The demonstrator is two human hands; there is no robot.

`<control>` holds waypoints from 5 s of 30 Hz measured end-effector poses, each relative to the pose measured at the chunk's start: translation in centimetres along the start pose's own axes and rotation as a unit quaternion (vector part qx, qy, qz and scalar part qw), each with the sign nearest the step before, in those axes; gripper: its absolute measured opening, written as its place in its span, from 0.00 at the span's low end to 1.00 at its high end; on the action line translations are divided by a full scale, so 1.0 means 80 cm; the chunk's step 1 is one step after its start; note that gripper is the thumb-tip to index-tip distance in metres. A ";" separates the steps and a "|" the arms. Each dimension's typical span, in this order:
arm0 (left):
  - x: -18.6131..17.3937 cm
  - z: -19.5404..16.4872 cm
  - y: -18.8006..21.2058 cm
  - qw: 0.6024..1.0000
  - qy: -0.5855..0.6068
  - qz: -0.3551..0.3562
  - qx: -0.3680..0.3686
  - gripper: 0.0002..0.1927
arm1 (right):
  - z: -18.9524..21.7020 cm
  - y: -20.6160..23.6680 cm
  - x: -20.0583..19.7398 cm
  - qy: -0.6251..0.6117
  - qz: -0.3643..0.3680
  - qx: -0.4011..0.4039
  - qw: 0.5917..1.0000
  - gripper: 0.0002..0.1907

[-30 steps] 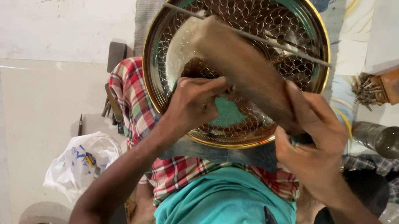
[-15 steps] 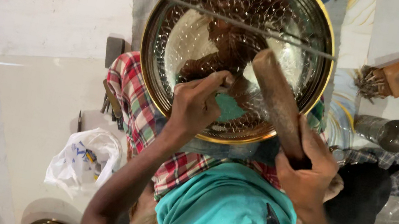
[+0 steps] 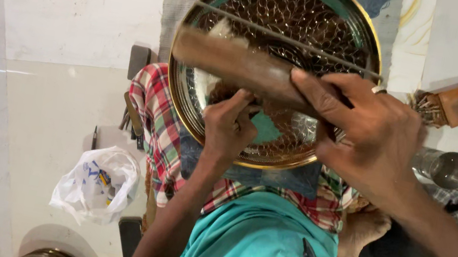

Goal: The person hammers a small metal piece placed on a large decorative brass plate using a wooden mallet. The person repeatedly strikes the metal piece while holding it in place with the other hand.

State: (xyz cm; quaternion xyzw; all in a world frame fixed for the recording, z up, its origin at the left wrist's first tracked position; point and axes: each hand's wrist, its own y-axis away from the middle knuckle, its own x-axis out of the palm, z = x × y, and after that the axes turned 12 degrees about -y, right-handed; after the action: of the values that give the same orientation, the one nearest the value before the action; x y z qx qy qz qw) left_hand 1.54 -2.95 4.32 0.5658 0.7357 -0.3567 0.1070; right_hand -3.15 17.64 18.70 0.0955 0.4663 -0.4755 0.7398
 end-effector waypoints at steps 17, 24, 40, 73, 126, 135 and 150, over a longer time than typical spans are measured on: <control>-0.025 -0.005 -0.028 0.997 0.060 0.051 -0.019 0.15 | -0.011 0.128 0.081 -0.437 -0.180 0.269 0.839 0.37; -0.034 0.009 -0.041 0.987 -0.019 0.154 0.048 0.27 | -0.012 0.128 0.082 -0.363 -0.171 0.240 0.884 0.33; -0.017 0.037 -0.021 0.981 -0.087 0.174 -0.002 0.13 | -0.003 0.044 0.016 -0.083 -0.030 0.112 0.990 0.39; -0.018 0.021 -0.013 0.992 -0.075 0.104 0.002 0.14 | -0.007 0.028 0.018 -0.035 0.039 0.077 0.996 0.38; -0.041 0.009 -0.025 0.986 -0.038 0.150 0.054 0.23 | 0.004 0.084 0.032 -0.353 -0.166 0.132 0.911 0.31; -0.037 0.041 -0.061 0.939 -0.081 0.283 0.177 0.22 | 0.007 0.149 0.069 -0.188 -0.184 0.187 0.947 0.35; -0.059 0.004 -0.006 0.959 0.253 -0.089 -0.092 0.09 | -0.006 0.213 0.145 -0.280 -0.238 0.390 0.844 0.15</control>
State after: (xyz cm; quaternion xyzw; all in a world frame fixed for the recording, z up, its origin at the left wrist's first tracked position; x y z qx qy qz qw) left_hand 2.64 -6.76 6.93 0.5579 0.8154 -0.1407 -0.0637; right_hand 11.38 19.80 4.23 0.1244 0.0240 -0.7863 0.6047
